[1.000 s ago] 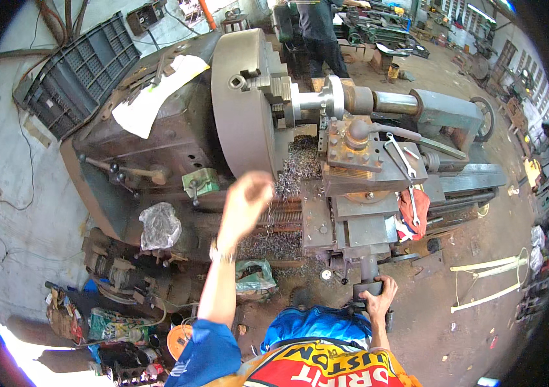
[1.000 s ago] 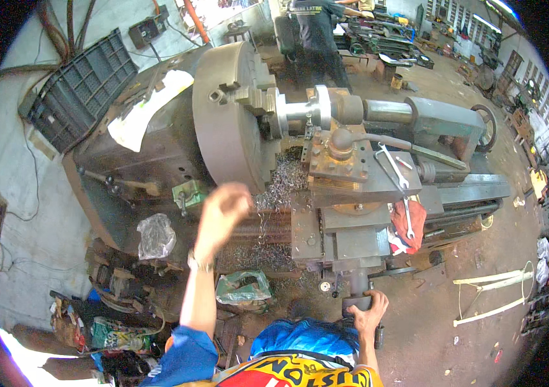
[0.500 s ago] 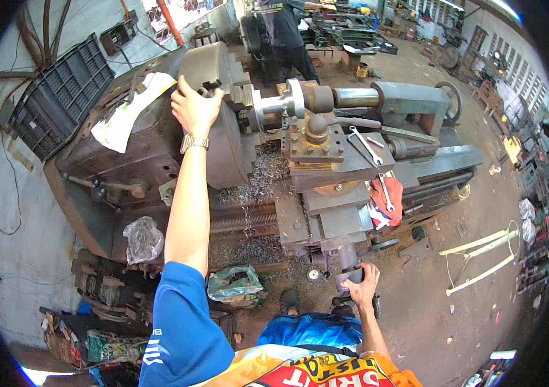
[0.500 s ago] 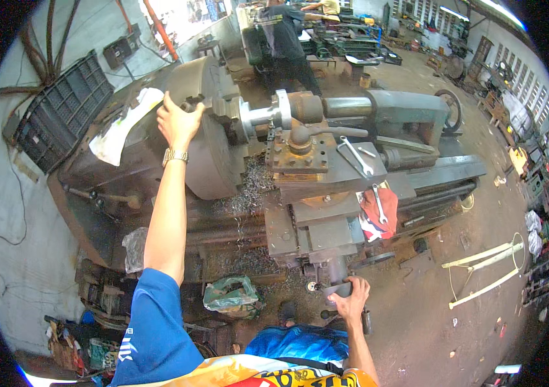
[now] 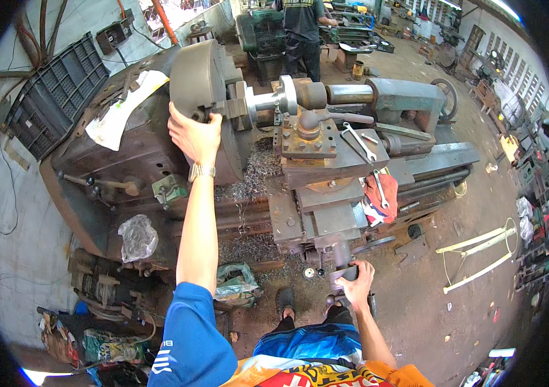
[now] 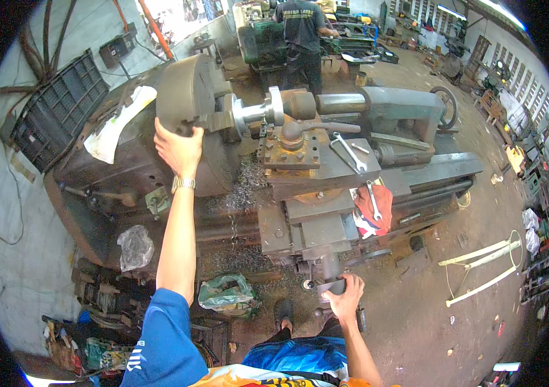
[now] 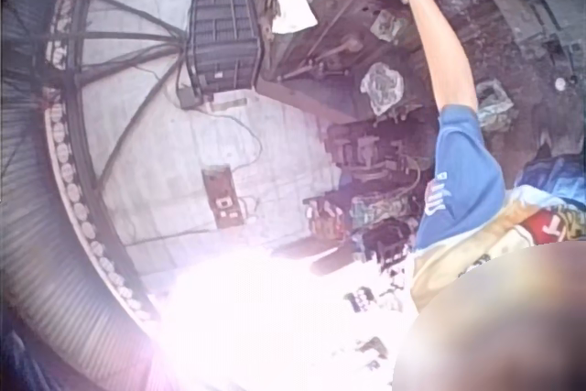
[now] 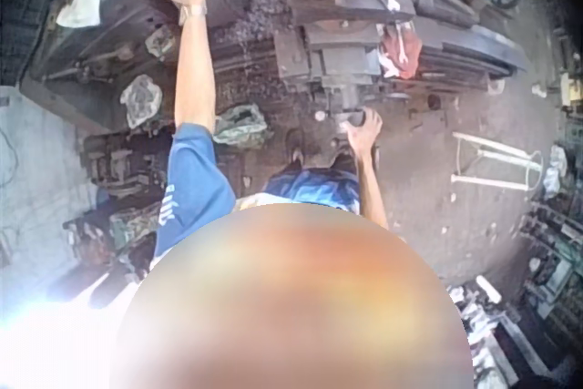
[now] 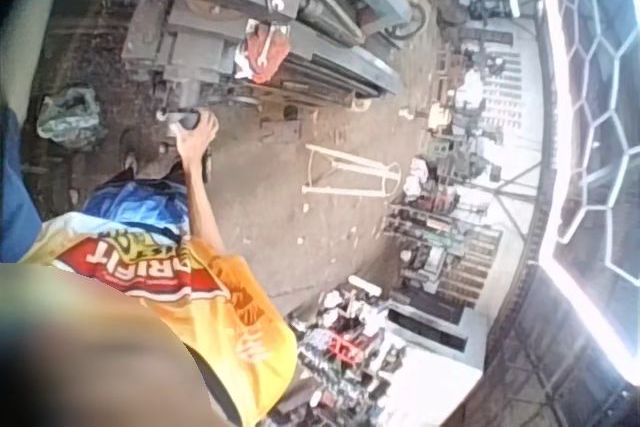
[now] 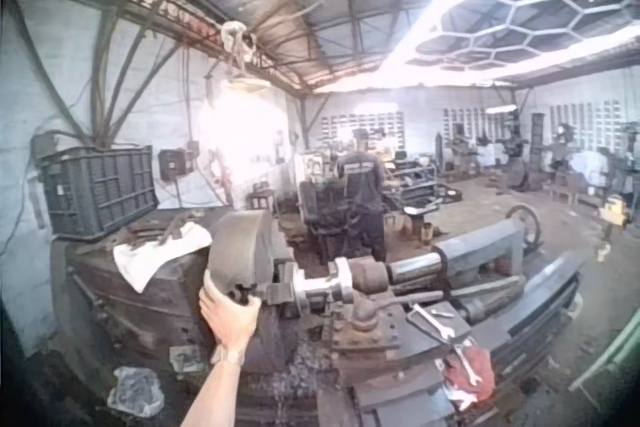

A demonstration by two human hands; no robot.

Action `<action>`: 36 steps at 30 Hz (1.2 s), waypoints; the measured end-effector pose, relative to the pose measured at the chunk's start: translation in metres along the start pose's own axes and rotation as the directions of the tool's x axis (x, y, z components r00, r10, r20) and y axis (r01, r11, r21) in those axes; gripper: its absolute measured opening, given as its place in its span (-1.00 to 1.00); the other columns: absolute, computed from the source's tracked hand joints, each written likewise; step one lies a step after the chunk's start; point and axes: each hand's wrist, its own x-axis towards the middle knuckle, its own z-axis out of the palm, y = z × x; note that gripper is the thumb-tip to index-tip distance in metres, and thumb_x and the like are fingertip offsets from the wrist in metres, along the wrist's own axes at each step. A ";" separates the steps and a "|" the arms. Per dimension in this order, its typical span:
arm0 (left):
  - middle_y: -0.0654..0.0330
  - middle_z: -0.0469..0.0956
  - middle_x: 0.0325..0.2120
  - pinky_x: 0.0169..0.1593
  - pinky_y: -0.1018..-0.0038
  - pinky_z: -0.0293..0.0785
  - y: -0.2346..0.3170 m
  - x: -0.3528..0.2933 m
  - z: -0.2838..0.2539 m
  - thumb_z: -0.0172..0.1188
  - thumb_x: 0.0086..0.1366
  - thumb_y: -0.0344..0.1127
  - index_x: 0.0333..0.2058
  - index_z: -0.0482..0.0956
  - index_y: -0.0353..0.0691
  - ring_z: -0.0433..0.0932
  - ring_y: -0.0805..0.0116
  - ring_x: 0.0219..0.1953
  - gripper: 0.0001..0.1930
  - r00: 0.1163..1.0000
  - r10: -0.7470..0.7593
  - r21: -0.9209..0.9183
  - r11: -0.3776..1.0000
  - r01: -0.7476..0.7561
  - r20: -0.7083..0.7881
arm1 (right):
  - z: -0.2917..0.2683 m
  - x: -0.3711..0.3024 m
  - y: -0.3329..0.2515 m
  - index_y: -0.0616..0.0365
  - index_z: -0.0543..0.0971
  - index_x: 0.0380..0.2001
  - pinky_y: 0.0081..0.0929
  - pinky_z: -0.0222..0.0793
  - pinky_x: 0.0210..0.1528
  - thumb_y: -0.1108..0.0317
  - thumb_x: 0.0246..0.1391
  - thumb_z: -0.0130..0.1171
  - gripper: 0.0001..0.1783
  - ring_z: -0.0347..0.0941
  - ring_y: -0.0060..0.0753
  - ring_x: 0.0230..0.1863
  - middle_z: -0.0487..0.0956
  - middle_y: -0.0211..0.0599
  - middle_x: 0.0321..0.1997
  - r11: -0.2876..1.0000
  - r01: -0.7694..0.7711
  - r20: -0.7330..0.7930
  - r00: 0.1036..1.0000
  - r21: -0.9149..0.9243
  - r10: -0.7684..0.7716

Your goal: The person operates a metal lathe, turning a cylindrical workpiece while adjusting the machine controls and using a ruler to measure the part. They then remove the finished piece from the chuck.

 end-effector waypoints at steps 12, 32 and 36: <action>-0.33 0.20 0.28 0.32 -0.05 0.22 -0.049 -0.127 -0.003 0.42 0.08 -0.12 0.44 -0.12 -0.36 0.24 -0.29 0.28 0.11 0.996 -0.083 -0.106 0.991 0.084 0.021 | 0.000 -0.002 0.005 0.06 0.52 -0.11 0.05 0.20 0.23 0.08 -0.52 0.54 -0.24 0.26 0.13 0.19 0.48 -0.13 0.03 1.000 -0.014 0.046 0.999 -0.023 0.015; -0.34 0.32 0.20 0.36 0.13 0.22 -0.242 -0.547 -0.224 0.31 -0.09 -0.35 0.27 0.18 -0.41 0.24 -0.26 0.32 -0.11 -0.074 -0.332 0.336 0.877 0.344 0.940 | -0.110 -0.029 0.037 0.25 0.52 0.09 -0.37 0.51 0.11 0.38 0.22 0.26 -0.60 0.57 -0.40 0.04 0.65 -0.19 0.03 0.651 -0.444 0.461 0.873 0.616 0.159; -0.02 0.59 -0.33 -0.03 0.18 0.46 -0.199 -0.521 -0.187 0.21 0.12 -0.35 -0.07 0.49 -0.47 0.54 0.03 -0.24 -0.59 0.097 -0.291 0.233 0.892 0.387 0.952 | -0.158 -0.026 0.067 0.26 0.54 0.06 -0.30 0.52 0.08 0.32 0.21 0.24 -0.61 0.61 -0.25 0.01 0.67 -0.11 -0.05 0.869 -0.176 0.420 0.906 0.463 -0.040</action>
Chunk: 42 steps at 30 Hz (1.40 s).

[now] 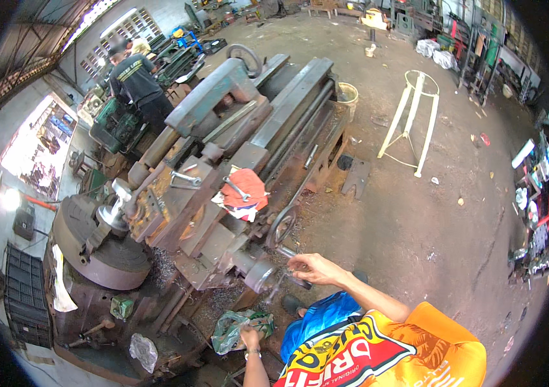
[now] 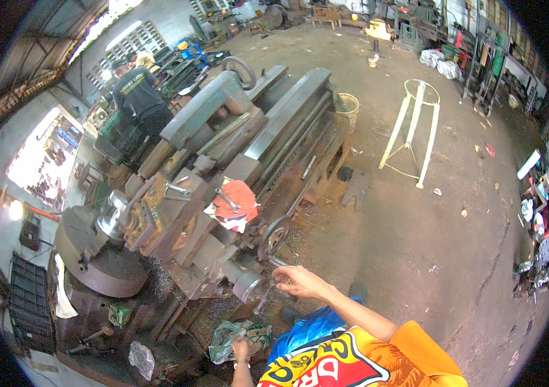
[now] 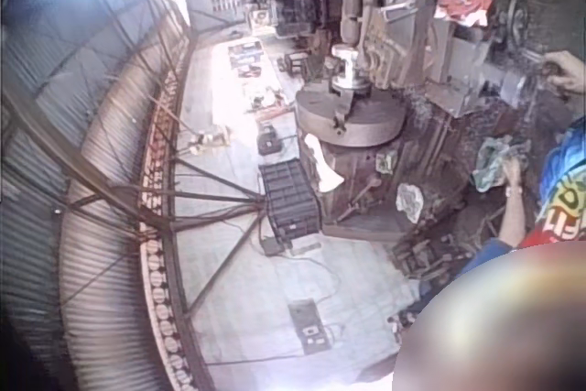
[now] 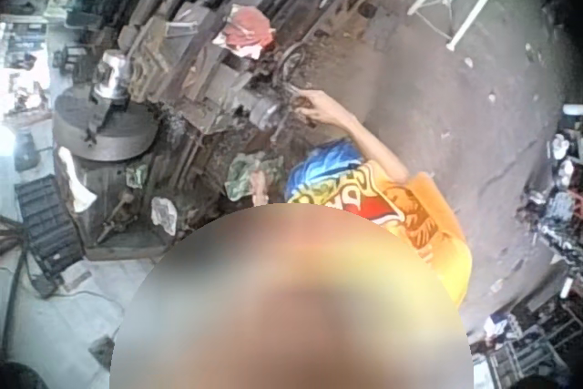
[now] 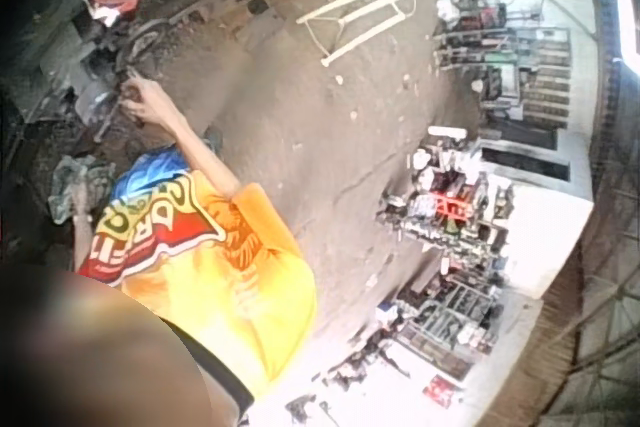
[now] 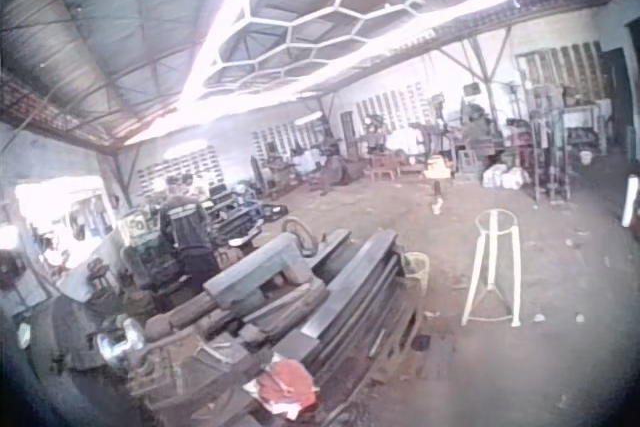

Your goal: The person operates a metal lathe, turning a cylindrical workpiece while adjusting the machine controls and using a ruler to measure the part. They then remove the finished piece from the chuck.

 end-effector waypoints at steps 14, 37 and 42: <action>0.00 0.60 -0.01 0.24 0.17 0.36 0.320 -0.024 0.085 0.32 0.23 -0.23 0.01 0.58 -0.22 0.52 -0.01 0.09 -0.61 0.716 0.645 0.387 0.753 -0.533 -0.268 | -0.194 -0.218 0.098 0.29 0.57 0.06 -0.14 0.47 0.14 0.21 0.09 0.31 -0.49 0.57 0.08 0.08 0.62 0.09 0.06 0.884 -0.428 -0.177 0.900 -0.190 0.398; 0.09 0.56 -0.08 0.14 0.14 0.36 0.363 -0.054 0.106 0.30 0.13 -0.21 -0.02 0.52 -0.07 0.48 0.04 0.05 -0.59 0.776 0.372 0.391 0.904 -0.176 -0.510 | -0.288 -0.020 0.095 0.16 0.57 0.10 -0.19 0.55 0.02 0.24 0.03 0.37 -0.45 0.62 0.00 0.02 0.63 0.02 0.08 0.784 -0.455 0.029 0.858 -0.421 0.513; 0.10 0.55 -0.03 0.16 0.14 0.35 0.373 -0.055 0.105 0.29 0.08 -0.23 -0.03 0.52 -0.13 0.46 0.04 0.07 -0.57 0.774 0.384 0.448 0.882 -0.146 -0.503 | -0.286 0.092 0.082 0.16 0.54 0.11 -0.13 0.53 0.05 0.15 0.08 0.35 -0.44 0.60 0.07 0.04 0.62 0.05 0.07 0.781 -0.221 0.201 0.893 -0.585 0.403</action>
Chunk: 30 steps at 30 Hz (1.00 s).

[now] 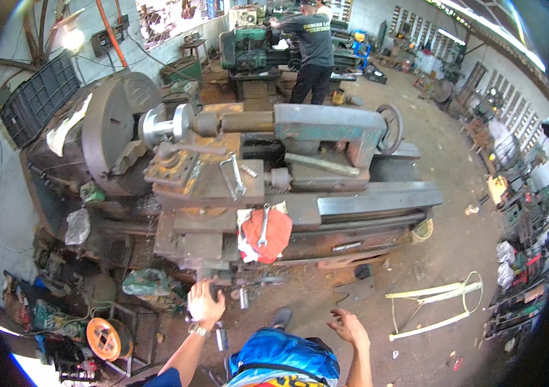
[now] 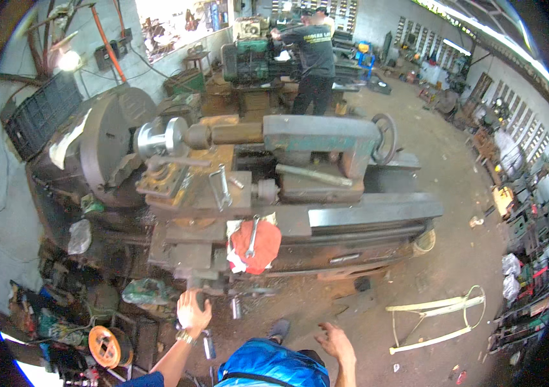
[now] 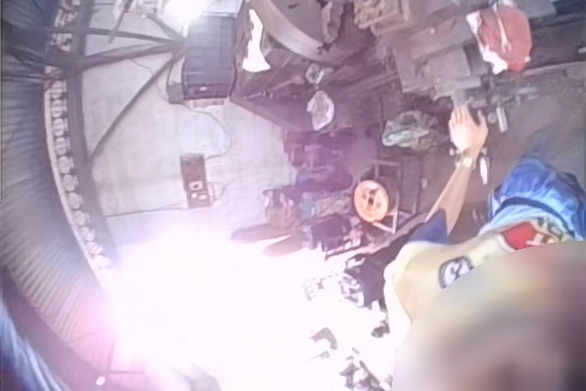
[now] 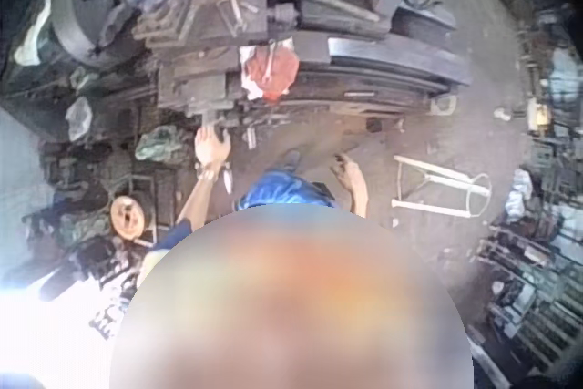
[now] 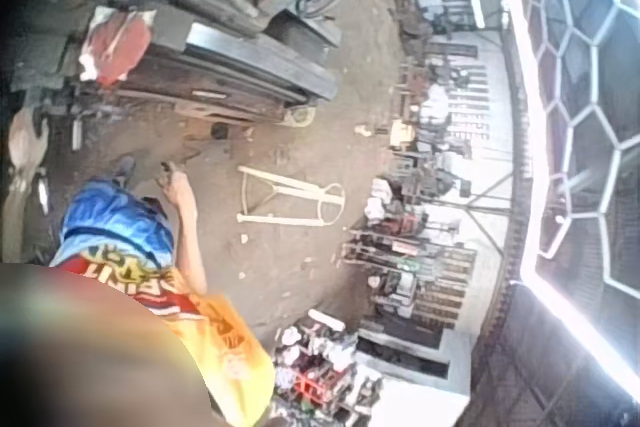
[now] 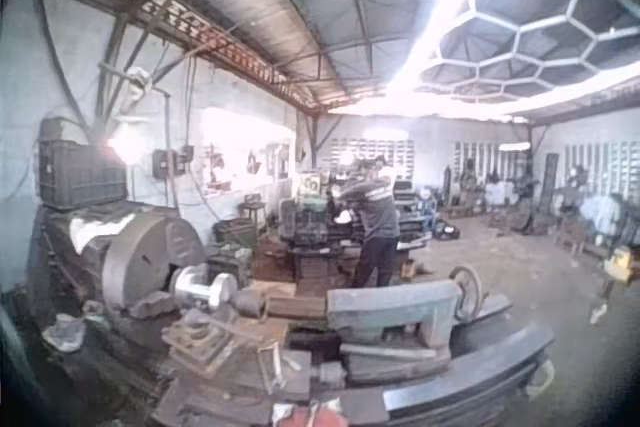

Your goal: The person operates a metal lathe, turning a cylindrical workpiece while adjusting the machine controls and using a ruler to measure the part. They then remove the finished piece from the chuck.

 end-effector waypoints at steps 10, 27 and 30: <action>0.07 0.55 -0.08 0.07 0.14 0.40 -0.001 0.001 0.007 0.25 0.05 -0.36 -0.11 0.51 -0.22 0.49 -0.01 -0.03 -0.63 0.991 -0.086 -0.053 0.995 0.080 -0.105 | 0.011 0.114 -0.120 0.14 0.48 0.10 -0.01 0.52 0.03 0.05 0.23 0.22 -0.50 0.57 0.26 -0.03 0.63 0.14 -0.06 0.842 0.539 0.278 0.812 -0.021 -0.513; -0.07 0.52 -0.19 -0.03 0.09 0.43 0.002 0.002 0.020 0.14 0.07 -0.51 -0.19 0.46 -0.34 0.49 -0.14 -0.11 -0.72 0.902 -0.333 -0.130 0.942 0.308 -0.276 | -0.051 0.232 -0.201 0.17 0.53 0.08 -0.21 0.58 -0.06 0.22 0.30 0.18 -0.63 0.67 -0.06 -0.13 0.69 -0.01 -0.16 0.669 0.695 0.386 0.560 0.263 -0.733; -0.05 0.52 -0.21 -0.07 0.10 0.44 0.004 0.002 0.022 0.14 0.08 -0.50 -0.20 0.48 -0.32 0.50 -0.12 -0.14 -0.74 0.873 -0.435 -0.140 0.900 0.413 -0.220 | -0.075 0.252 -0.215 0.20 0.53 0.06 -0.23 0.58 -0.04 0.24 0.30 0.17 -0.65 0.68 -0.10 -0.13 0.70 -0.03 -0.18 0.597 0.739 0.345 0.497 0.313 -0.796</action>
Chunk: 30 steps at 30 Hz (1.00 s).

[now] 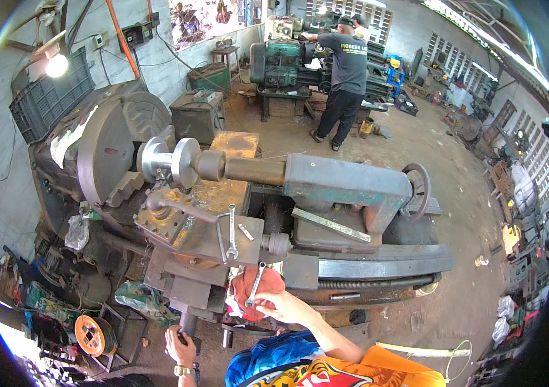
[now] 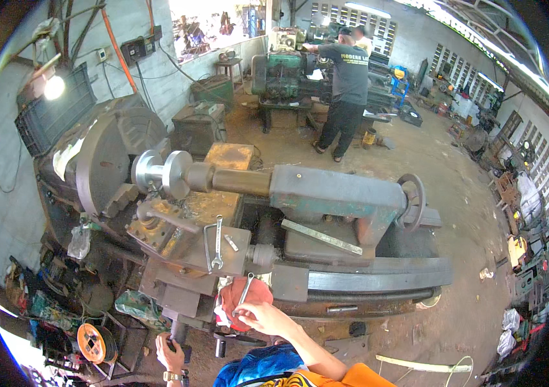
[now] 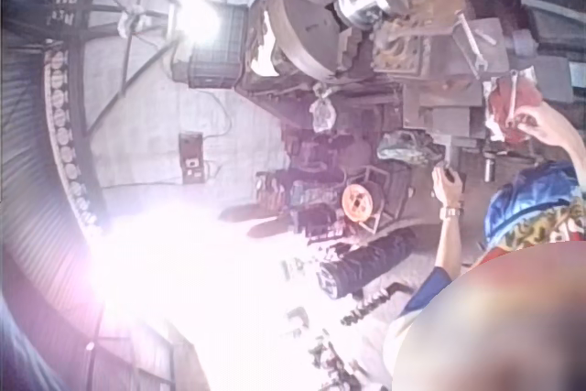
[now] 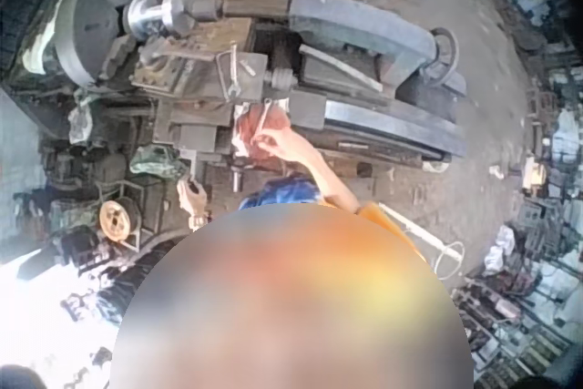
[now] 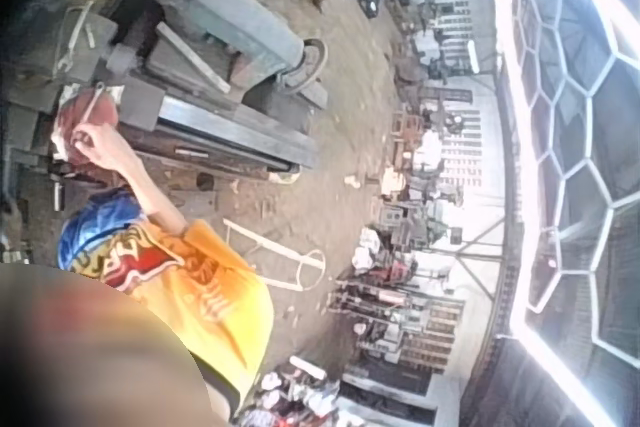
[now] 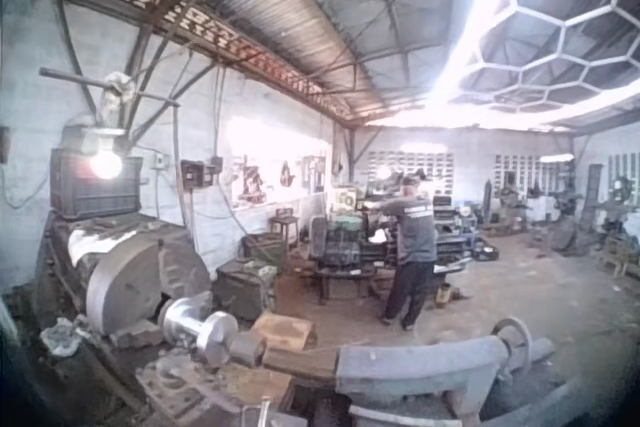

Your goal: The person operates a metal lathe, turning a cylindrical workpiece while adjusting the machine controls and using a ruler to measure the part. They then remove the finished piece from the chuck.

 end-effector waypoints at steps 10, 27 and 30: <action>-0.03 0.45 -0.31 -0.16 0.13 0.38 0.010 0.000 0.003 0.14 0.09 -0.47 -0.24 0.46 -0.31 0.44 -0.07 -0.25 -0.78 0.997 -0.014 0.119 0.993 0.023 -0.071 | -0.060 0.017 0.000 0.17 0.55 0.05 -0.27 0.53 0.03 0.26 0.31 0.14 -0.68 0.63 -0.16 -0.03 0.65 -0.06 -0.08 0.997 0.014 0.038 0.999 0.069 -0.017; -0.13 0.50 -0.28 -0.08 0.09 0.45 0.017 -0.001 0.004 0.19 0.24 -0.33 -0.19 0.53 -0.36 0.50 -0.19 -0.21 -0.77 0.987 0.087 0.280 0.959 -0.047 -0.134 | -0.378 -0.009 0.044 0.26 0.64 -0.15 -0.34 0.54 -0.07 0.41 0.16 0.24 -0.78 0.63 -0.17 -0.15 0.67 -0.06 -0.13 0.955 -0.123 -0.708 0.697 -0.271 -0.111; -0.11 0.52 -0.27 -0.06 0.08 0.45 0.028 0.000 0.000 0.20 0.24 -0.35 -0.18 0.54 -0.34 0.51 -0.17 -0.19 -0.78 0.994 -0.017 0.245 0.968 0.044 -0.110 | -0.419 -0.005 0.074 0.28 0.60 -0.13 -0.34 0.53 -0.10 0.42 0.13 0.25 -0.75 0.63 -0.18 -0.15 0.65 -0.05 -0.13 0.943 -0.202 -0.853 0.506 -0.263 -0.129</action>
